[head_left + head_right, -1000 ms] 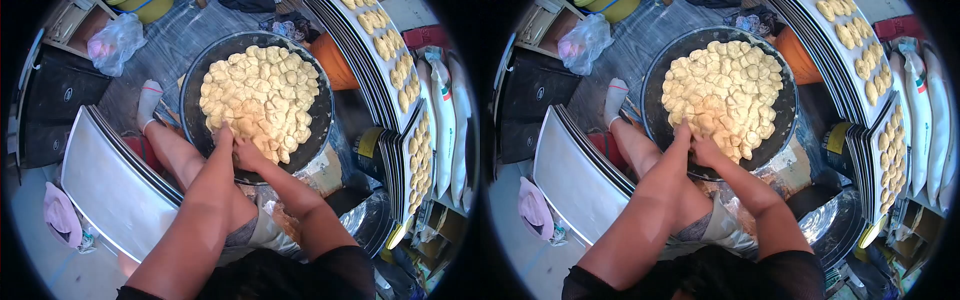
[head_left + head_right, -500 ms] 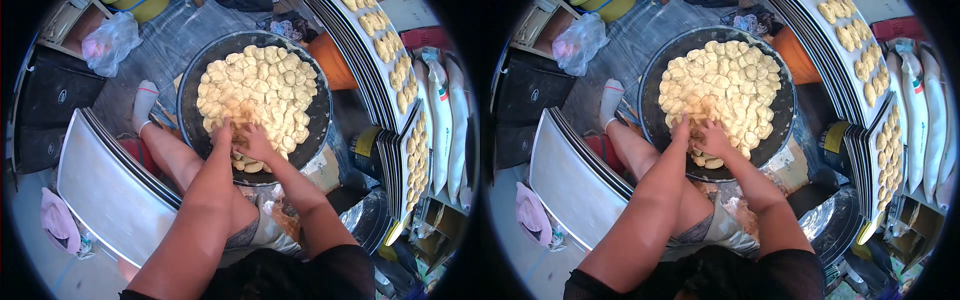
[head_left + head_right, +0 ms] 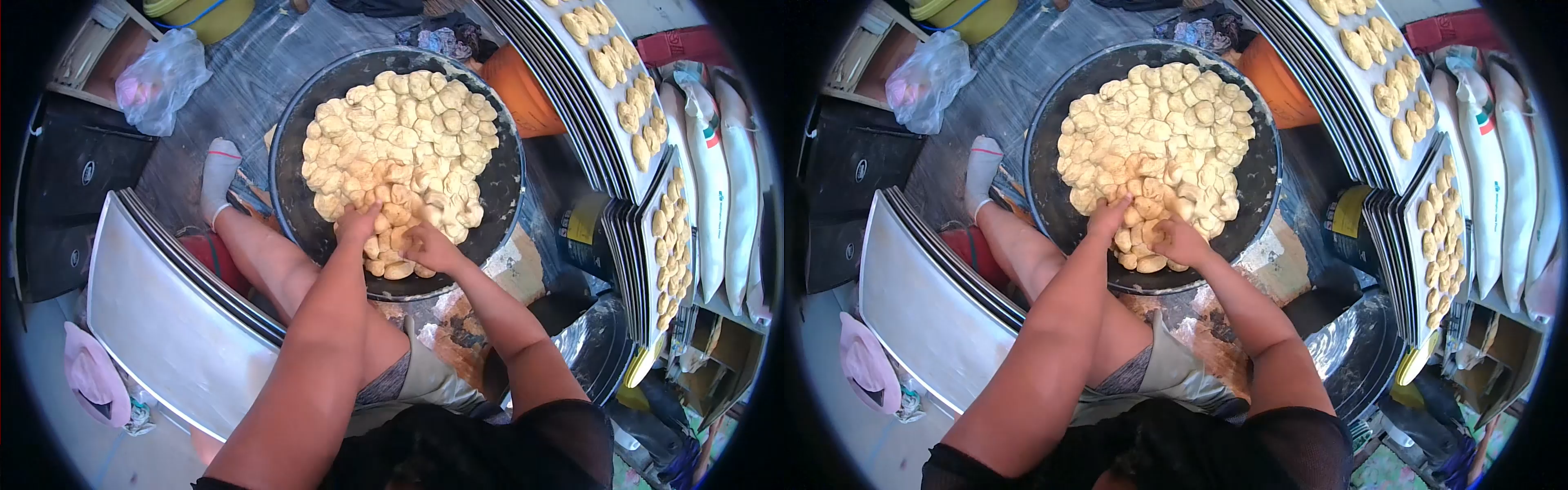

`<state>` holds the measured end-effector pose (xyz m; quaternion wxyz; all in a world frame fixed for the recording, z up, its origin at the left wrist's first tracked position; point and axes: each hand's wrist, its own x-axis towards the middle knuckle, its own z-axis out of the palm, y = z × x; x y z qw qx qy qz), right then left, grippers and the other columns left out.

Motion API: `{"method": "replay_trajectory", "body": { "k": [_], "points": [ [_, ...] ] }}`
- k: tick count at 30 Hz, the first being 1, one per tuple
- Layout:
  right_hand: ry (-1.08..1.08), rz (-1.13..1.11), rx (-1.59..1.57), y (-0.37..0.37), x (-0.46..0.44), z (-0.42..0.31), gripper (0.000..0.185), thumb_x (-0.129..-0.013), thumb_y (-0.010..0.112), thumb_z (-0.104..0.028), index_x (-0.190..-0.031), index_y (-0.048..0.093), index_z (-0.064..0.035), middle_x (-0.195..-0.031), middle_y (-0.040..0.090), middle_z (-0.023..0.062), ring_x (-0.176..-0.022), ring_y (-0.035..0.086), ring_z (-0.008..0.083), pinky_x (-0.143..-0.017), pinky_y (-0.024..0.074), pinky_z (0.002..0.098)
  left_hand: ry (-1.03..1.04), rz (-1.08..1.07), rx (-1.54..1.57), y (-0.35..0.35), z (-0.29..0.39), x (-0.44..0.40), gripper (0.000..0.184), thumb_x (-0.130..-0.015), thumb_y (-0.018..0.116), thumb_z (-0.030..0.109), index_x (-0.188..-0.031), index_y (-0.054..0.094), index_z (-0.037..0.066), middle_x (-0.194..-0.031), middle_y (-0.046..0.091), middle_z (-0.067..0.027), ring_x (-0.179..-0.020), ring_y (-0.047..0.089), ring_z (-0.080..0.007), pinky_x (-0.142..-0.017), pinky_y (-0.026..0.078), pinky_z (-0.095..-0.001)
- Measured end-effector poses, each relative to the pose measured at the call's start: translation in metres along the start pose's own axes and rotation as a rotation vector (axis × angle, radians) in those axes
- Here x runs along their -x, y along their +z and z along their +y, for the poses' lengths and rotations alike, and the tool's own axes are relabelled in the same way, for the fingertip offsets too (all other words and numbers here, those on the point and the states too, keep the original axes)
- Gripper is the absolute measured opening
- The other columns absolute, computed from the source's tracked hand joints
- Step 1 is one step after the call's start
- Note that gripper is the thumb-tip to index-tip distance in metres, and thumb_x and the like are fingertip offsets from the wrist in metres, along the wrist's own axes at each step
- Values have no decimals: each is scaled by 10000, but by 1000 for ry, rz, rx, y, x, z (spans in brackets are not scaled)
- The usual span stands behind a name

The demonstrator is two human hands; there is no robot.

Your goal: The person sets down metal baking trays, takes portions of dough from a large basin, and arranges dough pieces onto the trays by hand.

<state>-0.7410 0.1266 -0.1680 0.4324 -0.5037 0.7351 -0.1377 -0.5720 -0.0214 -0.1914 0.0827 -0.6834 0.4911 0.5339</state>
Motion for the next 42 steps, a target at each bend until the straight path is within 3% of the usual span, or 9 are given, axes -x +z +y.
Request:
{"method": "replay_trajectory", "body": {
  "k": [5, 8, 12, 18, 22, 26, 31, 35, 42],
  "points": [
    [388, 626, 279, -60, -37, 52, 703, -862, 583, -618, -1341, 550, -103, -1388, 492, 187, -1311, 420, 363, -1060, 344, 517, 50, -68, -14, -6, 14, 20, 923, -784, 650, 673, -1390, 478, -2, -1281, 604, -230, -1239, 546, -363, -1007, 453, -431],
    [662, 524, 260, -8, -44, 25, 749, -913, 392, -697, -1414, 493, -150, -1391, 481, 164, -1301, 404, 367, -1026, 333, 567, -77, 286, 237, 6, 13, 7, 975, -794, 690, 616, -1474, 351, 6, -1398, 488, -245, -1269, 513, -341, -1025, 433, -465],
    [291, 219, 412, 24, 11, -37, 737, -825, 626, -582, -1377, 502, -109, -1319, 495, 192, -1215, 472, 400, -969, 397, 573, -15, -65, 231, 23, -19, -30, 1087, -787, 730, 579, -1527, 199, -13, -1431, 438, -255, -1193, 564, -343, -887, 526, -490],
    [454, 463, 59, -57, -47, 36, 855, -812, 621, -660, -1436, 446, -102, -1455, 418, 238, -1387, 356, 375, -1072, 330, 570, 207, -381, 10, -6, 9, 21, 915, -763, 750, 595, -1348, 437, -36, -969, 632, -161, -546, 575, -275, -575, 524, -424],
    [589, 352, 105, -7, -76, -17, 948, -846, 489, -723, -1549, 245, -136, -1604, 102, 274, -1496, 40, 435, -1119, 28, 712, 95, 294, -14, 13, 9, 13, 909, -780, 706, 632, -1398, 430, 26, -1343, 487, -238, -1134, 574, -364, -875, 519, -498],
    [99, 109, 163, 26, -7, -48, 850, -856, 585, -638, -1482, 381, -101, -1507, 284, 302, -1429, 264, 446, -1148, 251, 556, -40, -32, 283, 7, 11, 2, 1121, -744, 668, 729, -1570, 192, 139, -1571, 120, -301, -1451, 231, -443, -1157, 301, -488],
    [-43, 241, -168, -46, -39, 16, 746, -761, 738, -589, -1292, 593, -85, -1271, 526, 232, -1127, 557, 366, -945, 463, 410, 341, -444, -79, 18, -2, -9, 1073, -758, 723, 652, -1550, 240, 114, -1508, 290, -269, -1379, 369, -384, -1099, 373, -490],
    [454, 374, 98, -23, -86, -13, 835, -785, 579, -726, -1417, 498, -186, -1491, 367, 194, -1380, 307, 420, -1081, 157, 720, 308, -443, 109, 2, 20, 31, 1026, -787, 715, 635, -1537, 272, 94, -1475, 389, -250, -1315, 464, -351, -1074, 400, -486],
    [-128, -149, 259, -13, 1, -50, 858, -731, 649, -713, -1400, 518, -192, -1434, 412, 195, -1310, 406, 444, -1066, 322, 613, 195, -242, -14, 5, 18, 17, 1000, -765, 685, 693, -1476, 388, 55, -1566, 220, -243, -1296, 478, -369, -1072, 414, -458]
  ]
}}
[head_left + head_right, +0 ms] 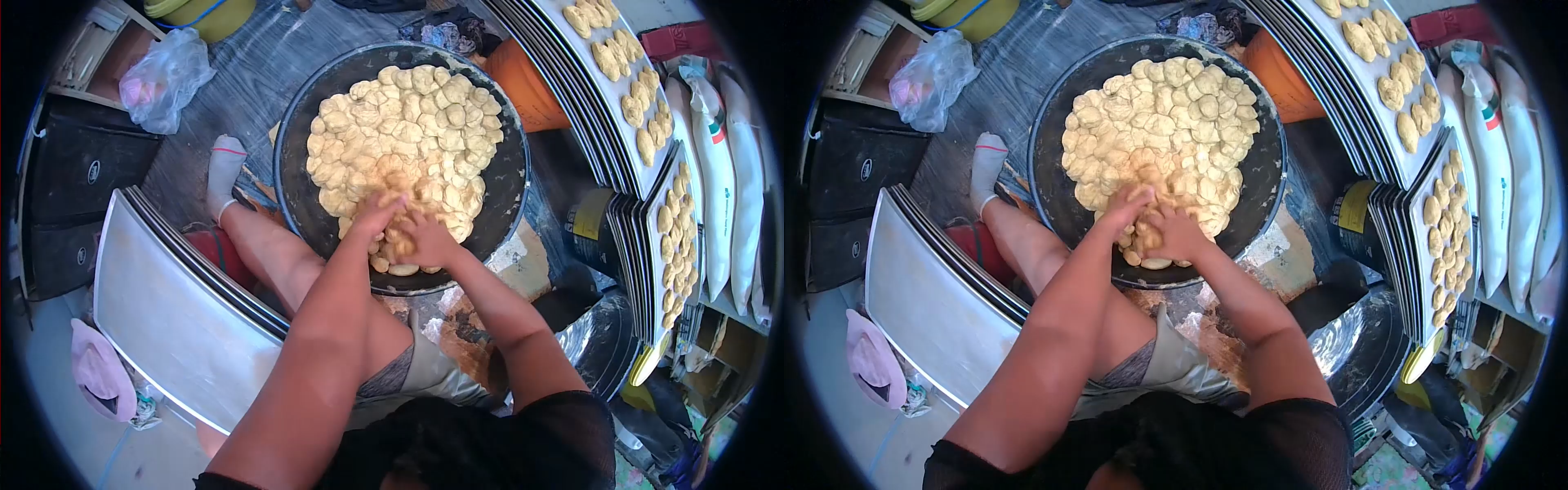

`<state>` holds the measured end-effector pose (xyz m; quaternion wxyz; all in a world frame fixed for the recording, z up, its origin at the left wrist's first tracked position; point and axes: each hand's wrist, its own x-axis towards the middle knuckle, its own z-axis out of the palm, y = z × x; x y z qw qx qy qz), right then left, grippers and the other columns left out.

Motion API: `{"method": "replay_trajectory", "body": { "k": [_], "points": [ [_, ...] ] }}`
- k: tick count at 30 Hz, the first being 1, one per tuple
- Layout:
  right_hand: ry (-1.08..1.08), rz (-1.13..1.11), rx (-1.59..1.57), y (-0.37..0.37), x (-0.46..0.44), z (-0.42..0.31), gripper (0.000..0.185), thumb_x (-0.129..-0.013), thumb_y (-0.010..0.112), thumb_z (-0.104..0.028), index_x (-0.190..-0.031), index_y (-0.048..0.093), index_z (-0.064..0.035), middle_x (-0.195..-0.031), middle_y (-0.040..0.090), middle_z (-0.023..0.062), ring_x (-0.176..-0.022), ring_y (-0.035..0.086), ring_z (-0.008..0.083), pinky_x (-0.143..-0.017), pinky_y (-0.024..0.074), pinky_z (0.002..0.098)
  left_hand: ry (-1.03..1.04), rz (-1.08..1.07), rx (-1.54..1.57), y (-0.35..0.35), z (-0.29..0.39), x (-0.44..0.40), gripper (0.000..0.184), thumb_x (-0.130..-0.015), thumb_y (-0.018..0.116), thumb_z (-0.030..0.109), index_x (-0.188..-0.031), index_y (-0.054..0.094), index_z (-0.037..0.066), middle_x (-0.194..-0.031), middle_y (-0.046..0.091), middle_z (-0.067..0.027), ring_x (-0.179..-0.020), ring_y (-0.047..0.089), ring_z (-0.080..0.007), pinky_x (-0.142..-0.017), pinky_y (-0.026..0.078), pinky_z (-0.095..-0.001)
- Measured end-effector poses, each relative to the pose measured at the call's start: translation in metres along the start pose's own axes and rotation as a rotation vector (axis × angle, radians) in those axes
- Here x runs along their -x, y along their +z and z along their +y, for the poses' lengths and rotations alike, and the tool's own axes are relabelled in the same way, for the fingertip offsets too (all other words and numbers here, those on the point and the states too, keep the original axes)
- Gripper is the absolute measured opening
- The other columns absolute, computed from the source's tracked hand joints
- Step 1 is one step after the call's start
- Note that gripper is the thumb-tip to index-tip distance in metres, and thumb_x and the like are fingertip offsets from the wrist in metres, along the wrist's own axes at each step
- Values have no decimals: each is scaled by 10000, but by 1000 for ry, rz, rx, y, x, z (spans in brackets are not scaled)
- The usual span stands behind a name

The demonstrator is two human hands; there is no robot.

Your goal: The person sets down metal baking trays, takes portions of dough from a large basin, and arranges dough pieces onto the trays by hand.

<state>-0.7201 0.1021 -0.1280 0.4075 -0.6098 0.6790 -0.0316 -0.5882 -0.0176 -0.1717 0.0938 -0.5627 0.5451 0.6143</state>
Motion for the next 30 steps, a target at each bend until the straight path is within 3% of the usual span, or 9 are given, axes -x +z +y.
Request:
{"method": "replay_trajectory", "body": {
  "k": [2, 4, 9, 14, 18, 21, 22, 25, 30],
  "points": [
    [-162, -90, -90, -5, 3, 33, 821, -728, 691, -679, -1370, 550, -187, -1385, 443, 195, -1281, 449, 417, -1061, 374, 530, 70, -362, -89, -7, -1, -6, 957, -768, 717, 649, -1431, 439, 17, -1534, 293, -239, -1318, 464, -357, -1067, 413, -428],
    [-54, 15, -296, -35, -6, 49, 740, -742, 739, -616, -1336, 597, -198, -1303, 485, 183, -1257, 487, 363, -1051, 408, 441, 144, -236, -38, -10, -4, -2, 936, -778, 715, 638, -1423, 444, 16, -1500, 344, -252, -1327, 448, -360, -1064, 411, -430],
    [427, 223, -134, 16, -60, 66, 939, -757, 573, -760, -1503, 386, -223, -1624, 126, 188, -1495, 111, 386, -1133, 101, 686, 110, 248, -102, 25, -20, -13, 982, -760, 732, 633, -1453, 416, 13, -1488, 351, -309, -1376, 390, -383, -1113, 362, -430],
    [110, -73, -223, 11, -2, 71, 1134, -653, 682, -744, -1498, 352, -64, -1562, 271, 211, -1415, 278, 456, -1077, 227, 717, 58, -485, -234, -22, 11, 15, 1390, -555, 896, 558, -1557, 93, 25, -1564, 220, -283, -1420, 325, -381, -1152, 313, -422],
    [162, -187, 313, -9, 48, 22, 1273, -523, 850, -623, -1512, 269, -70, -1531, 312, 185, -1355, 339, 471, -1026, 319, 715, 89, -436, -693, 10, -4, 32, 1560, -437, 970, 404, -1566, -65, 110, -1613, -35, -256, -1435, 292, -403, -1157, 319, -421],
    [277, -84, 295, 11, 23, 18, 1218, -489, 898, -523, -1469, 328, -80, -1492, 343, 171, -1288, 407, 458, -1005, 387, 678, 104, -277, -827, 20, 0, 36, 1565, -430, 973, 349, -1568, -81, 136, -1606, 15, -276, -1409, 326, -438, -1136, 356, -441],
    [253, 32, 206, 9, 16, 17, 1121, -492, 907, -396, -1426, 375, -79, -1437, 390, 156, -1228, 466, 426, -974, 471, 586, 135, -184, -797, 19, 1, 35, 1483, -448, 957, 282, -1575, 3, 140, -1577, 151, -282, -1349, 409, -446, -1101, 400, -452],
    [287, 135, 89, 10, -9, 25, 1048, -514, 880, -327, -1411, 398, -75, -1399, 420, 147, -1189, 499, 405, -938, 516, 506, 158, -142, -604, 13, 2, 18, 1317, -507, 921, 206, -1559, 134, 113, -1524, 291, -258, -1302, 469, -419, -1066, 435, -429],
    [274, 297, -152, 12, -17, 33, 909, -516, 870, -191, -1329, 509, -2, -1272, 506, 190, -1183, 536, 370, -992, 485, 406, 350, -59, -368, 10, -7, 6, 1045, -578, 852, 107, -1487, 337, 63, -1432, 430, -227, -1278, 500, -364, -1055, 438, -386]
  ]
}}
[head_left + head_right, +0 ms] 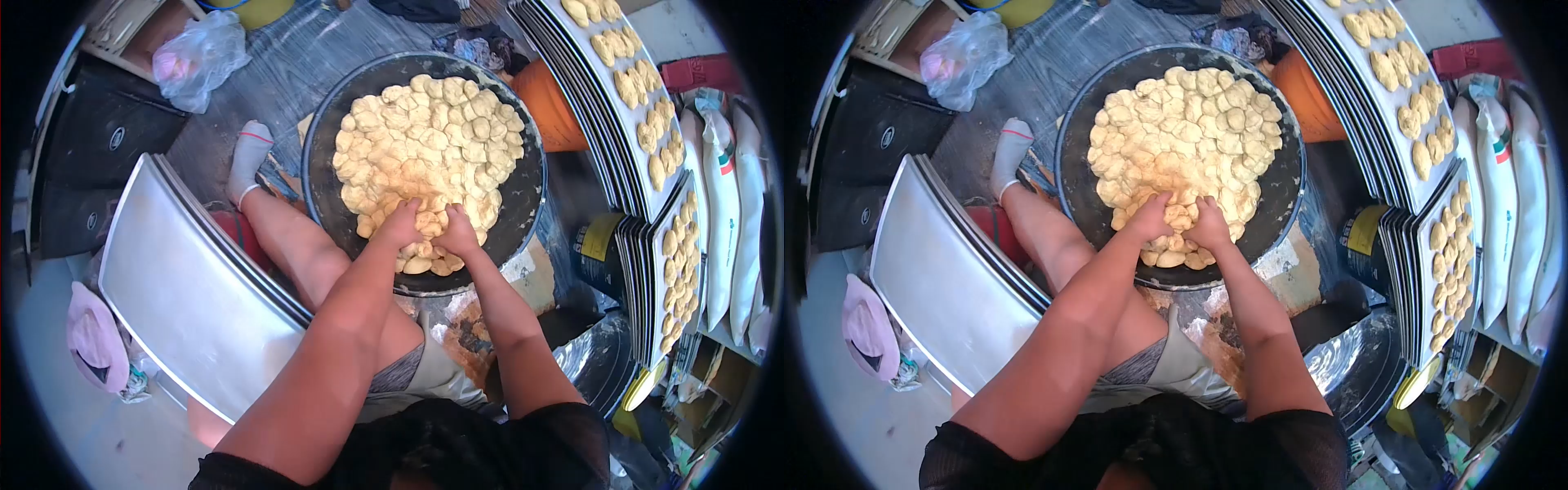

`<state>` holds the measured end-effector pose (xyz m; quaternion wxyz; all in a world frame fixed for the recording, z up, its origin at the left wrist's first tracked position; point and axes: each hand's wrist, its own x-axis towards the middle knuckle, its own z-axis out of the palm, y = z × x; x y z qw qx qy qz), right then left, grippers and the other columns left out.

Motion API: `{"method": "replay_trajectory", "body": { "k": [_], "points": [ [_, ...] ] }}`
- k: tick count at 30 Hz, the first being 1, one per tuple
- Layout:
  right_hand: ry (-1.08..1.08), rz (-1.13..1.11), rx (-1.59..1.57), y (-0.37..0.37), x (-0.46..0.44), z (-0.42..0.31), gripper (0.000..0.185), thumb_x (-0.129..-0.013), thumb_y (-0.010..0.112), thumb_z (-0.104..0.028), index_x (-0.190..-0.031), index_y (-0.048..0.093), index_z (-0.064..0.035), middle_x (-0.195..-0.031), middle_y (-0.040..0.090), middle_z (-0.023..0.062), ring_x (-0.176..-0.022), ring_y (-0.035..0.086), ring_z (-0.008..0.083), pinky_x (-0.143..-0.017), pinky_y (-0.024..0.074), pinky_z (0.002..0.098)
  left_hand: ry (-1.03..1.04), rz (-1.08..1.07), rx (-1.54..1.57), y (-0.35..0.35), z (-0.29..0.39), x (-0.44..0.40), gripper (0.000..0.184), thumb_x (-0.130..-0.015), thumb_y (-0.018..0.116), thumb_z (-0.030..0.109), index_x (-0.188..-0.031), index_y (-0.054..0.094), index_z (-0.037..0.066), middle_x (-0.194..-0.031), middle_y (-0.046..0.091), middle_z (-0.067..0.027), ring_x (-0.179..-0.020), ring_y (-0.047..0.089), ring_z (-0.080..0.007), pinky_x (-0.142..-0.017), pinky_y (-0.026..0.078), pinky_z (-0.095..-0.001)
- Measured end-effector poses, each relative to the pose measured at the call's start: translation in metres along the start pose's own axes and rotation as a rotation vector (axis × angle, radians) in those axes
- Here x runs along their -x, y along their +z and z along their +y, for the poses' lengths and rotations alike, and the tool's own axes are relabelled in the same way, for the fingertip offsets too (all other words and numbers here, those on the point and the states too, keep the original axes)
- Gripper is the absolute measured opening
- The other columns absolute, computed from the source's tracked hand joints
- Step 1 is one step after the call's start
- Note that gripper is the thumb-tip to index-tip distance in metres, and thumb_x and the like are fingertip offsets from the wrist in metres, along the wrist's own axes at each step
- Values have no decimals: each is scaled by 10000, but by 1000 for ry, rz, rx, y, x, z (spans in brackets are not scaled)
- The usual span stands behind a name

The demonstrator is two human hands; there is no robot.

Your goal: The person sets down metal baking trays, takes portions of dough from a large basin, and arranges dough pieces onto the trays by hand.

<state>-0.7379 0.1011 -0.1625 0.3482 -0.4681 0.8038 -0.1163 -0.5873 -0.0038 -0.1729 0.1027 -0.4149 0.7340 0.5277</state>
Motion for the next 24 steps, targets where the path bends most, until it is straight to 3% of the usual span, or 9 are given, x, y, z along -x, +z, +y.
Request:
{"method": "replay_trajectory", "body": {
  "k": [5, 9, 12, 13, 16, 21, 24],
  "points": [
    [-214, 152, -204, -57, 17, -20, 824, -507, 869, -117, -1254, 553, 27, -1191, 535, 200, -1142, 547, 376, -999, 465, 397, 234, 154, 272, -26, 40, 32, 907, -608, 799, 33, -1433, 422, 27, -1344, 537, -217, -1252, 529, -331, -1051, 429, -365],
    [-397, 261, -141, -134, 47, -94, 769, -508, 858, -91, -1210, 566, 22, -1172, 538, 197, -1124, 541, 383, -991, 457, 406, 387, 239, 374, -82, 86, 81, 865, -611, 800, 40, -1400, 447, 15, -1314, 562, -204, -1247, 538, -307, -1043, 425, -352],
    [-572, 312, -239, -163, 72, -158, 719, -514, 828, -64, -1184, 577, 1, -1143, 537, 158, -1127, 536, 349, -996, 439, 383, 383, 423, 305, -148, 129, 179, 871, -600, 810, 61, -1393, 456, -2, -1322, 556, -218, -1257, 530, -331, -1059, 417, -349],
    [-638, 320, -294, -169, 84, -189, 705, -514, 817, -51, -1178, 582, -10, -1133, 538, 142, -1128, 534, 333, -999, 433, 375, 478, 534, 242, -160, 119, 197, 844, -610, 803, 89, -1380, 466, 3, -1316, 556, -218, -1250, 534, -327, -1061, 416, -355],
    [-840, 235, -390, -171, 125, -282, 701, -531, 808, -84, -1189, 583, 0, -1155, 534, 134, -1148, 521, 315, -1014, 417, 369, 467, 753, 211, -200, 109, 300, 809, -608, 788, 97, -1352, 483, 6, -1309, 556, -214, -1238, 538, -341, -1059, 416, -366],
    [-1158, -39, -431, -97, 150, -396, 809, -552, 819, -154, -1269, 497, 37, -1255, 495, 188, -1186, 507, 365, -1040, 415, 364, 403, 932, 611, -210, 51, 447, 788, -686, 761, 89, -1385, 410, -3, -1283, 537, -204, -1232, 532, -344, -1043, 430, -398],
    [-1041, -401, -475, -19, 146, -435, 965, -564, 825, -258, -1401, 409, -17, -1373, 451, 203, -1305, 422, 389, -1103, 351, 478, 268, 1131, 642, -188, -27, 473, 829, -722, 780, 122, -1417, 353, -26, -1327, 468, -221, -1250, 495, -347, -1061, 413, -403]
  ]
}}
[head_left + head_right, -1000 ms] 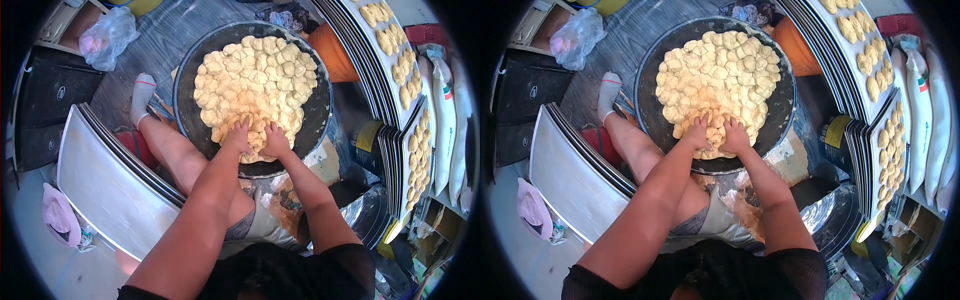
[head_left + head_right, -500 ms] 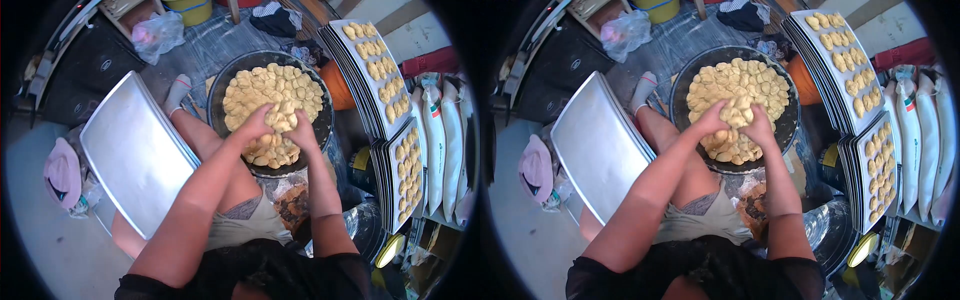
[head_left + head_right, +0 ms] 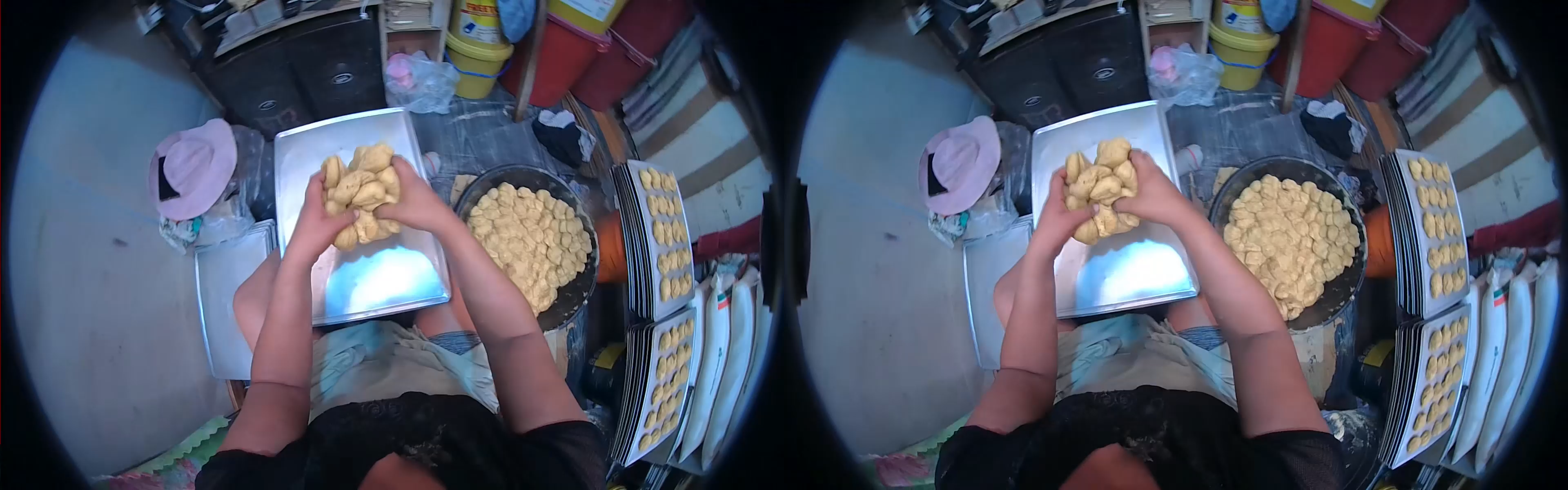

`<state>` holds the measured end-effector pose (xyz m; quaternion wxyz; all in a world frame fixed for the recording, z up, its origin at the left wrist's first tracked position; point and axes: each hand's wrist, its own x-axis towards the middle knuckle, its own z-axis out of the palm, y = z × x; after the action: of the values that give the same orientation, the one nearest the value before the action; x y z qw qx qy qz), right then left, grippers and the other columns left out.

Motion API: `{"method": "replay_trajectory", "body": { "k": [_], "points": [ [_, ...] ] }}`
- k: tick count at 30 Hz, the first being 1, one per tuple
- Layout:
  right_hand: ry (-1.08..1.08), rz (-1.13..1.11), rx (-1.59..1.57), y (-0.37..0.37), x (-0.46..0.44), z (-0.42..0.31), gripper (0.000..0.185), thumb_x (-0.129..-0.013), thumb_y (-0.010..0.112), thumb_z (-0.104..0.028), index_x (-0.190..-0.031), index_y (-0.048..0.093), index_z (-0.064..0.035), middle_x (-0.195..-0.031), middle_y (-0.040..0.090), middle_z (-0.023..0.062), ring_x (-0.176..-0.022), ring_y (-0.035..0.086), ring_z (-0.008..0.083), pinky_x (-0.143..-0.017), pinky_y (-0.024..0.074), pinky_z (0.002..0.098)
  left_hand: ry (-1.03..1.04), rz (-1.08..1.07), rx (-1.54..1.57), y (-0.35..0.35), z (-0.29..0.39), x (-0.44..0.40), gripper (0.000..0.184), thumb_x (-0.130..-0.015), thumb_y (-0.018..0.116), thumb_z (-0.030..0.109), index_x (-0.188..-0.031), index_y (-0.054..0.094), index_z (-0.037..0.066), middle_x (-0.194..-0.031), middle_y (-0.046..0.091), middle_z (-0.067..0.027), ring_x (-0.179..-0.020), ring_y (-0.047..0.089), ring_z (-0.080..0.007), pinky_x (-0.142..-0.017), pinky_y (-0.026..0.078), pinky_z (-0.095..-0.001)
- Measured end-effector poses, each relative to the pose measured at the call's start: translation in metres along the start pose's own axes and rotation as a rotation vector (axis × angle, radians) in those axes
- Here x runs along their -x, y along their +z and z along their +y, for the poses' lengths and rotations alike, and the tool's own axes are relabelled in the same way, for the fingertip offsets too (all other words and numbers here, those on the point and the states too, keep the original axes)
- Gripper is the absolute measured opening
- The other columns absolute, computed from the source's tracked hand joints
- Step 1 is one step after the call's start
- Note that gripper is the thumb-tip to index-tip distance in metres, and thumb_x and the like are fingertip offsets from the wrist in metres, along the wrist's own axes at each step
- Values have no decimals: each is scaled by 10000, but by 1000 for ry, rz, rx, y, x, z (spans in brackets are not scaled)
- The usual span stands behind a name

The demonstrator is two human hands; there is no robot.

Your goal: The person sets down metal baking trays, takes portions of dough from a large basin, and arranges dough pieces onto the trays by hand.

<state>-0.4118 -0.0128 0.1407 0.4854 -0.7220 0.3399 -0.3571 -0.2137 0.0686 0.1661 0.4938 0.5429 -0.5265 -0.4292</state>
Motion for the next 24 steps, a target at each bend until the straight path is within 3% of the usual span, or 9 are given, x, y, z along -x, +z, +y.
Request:
{"method": "replay_trajectory", "body": {
  "k": [1, 4, 7, 8, 13, 14, 17, 19, 24],
  "points": [
    [40, -33, 198, 20, -5, 18, 1009, -568, 821, -300, -1436, 374, -45, -1408, 427, 209, -1341, 380, 391, -1111, 313, 528, 73, 37, -386, -25, -54, 0, 849, -748, 796, 153, -1441, 328, 3, -1377, 425, -177, -1257, 474, -278, -1057, 414, -370],
    [194, -183, 622, 58, -14, 41, 1168, -588, 795, -494, -1554, 221, -173, -1543, 317, 204, -1463, 210, 382, -1096, 123, 739, -39, 151, -585, -47, -80, 12, 747, -833, 761, 275, -1405, 368, -5, -1325, 465, -167, -1174, 510, -267, -1029, 424, -361],
    [184, -394, 557, 27, -25, 29, 983, -656, 793, -447, -1492, 374, -146, -1486, 393, 191, -1408, 312, 399, -1110, 258, 639, -237, 22, -24, -82, -73, -6, 591, -883, 713, 271, -1317, 431, -14, -1240, 554, -202, -1140, 567, -323, -1002, 450, -408],
    [208, -347, 479, 22, -32, 20, 901, -683, 785, -425, -1454, 425, -129, -1448, 426, 197, -1371, 362, 392, -1095, 303, 586, -169, 57, -172, -89, -79, -13, 411, -965, 603, 317, -1216, 477, 17, -1073, 646, -193, -1006, 642, -313, -910, 495, -398],
    [68, 21, 391, 44, -90, 23, 552, -766, 752, -303, -1247, 632, -61, -1259, 553, 227, -1190, 555, 333, -994, 453, 361, -320, 33, -361, -102, -47, -49, 384, -990, 505, 386, -1177, 493, 51, -992, 649, -270, -962, 639, -445, -870, 498, -471],
    [-39, 19, 502, 56, -100, 35, 567, -749, 754, -290, -1249, 628, -53, -1121, 633, 211, -1061, 631, 325, -934, 493, 369, -283, 19, -427, -106, -58, -62, 392, -986, 508, 387, -1190, 496, 53, -1002, 647, -273, -958, 636, -456, -868, 498, -484],
    [340, -383, 426, 60, -134, 39, 539, -750, 746, -227, -1238, 618, -37, -990, 649, 125, -841, 630, 212, -753, 527, 319, 141, 162, -944, -123, -101, -85, 396, -965, 544, 368, -1211, 542, 58, -981, 660, -255, -854, 657, -427, -787, 519, -475],
    [291, -307, 326, 56, -157, 53, 437, -750, 745, -198, -1147, 648, -44, -835, 659, 76, -704, 617, 175, -655, 510, 304, 244, 204, -1179, -132, -93, -98, 352, -944, 597, 314, -1178, 584, 51, -942, 667, -215, -747, 667, -379, -717, 538, -423],
    [268, 70, 15, 72, -197, 55, 337, -777, 755, -272, -1014, 689, -42, -819, 695, 119, -776, 679, 213, -723, 535, 345, 17, 428, -552, -128, -92, -138, 247, -890, 677, 219, -1060, 652, 41, -967, 683, -174, -903, 660, -344, -812, 518, -420]
  ]
}}
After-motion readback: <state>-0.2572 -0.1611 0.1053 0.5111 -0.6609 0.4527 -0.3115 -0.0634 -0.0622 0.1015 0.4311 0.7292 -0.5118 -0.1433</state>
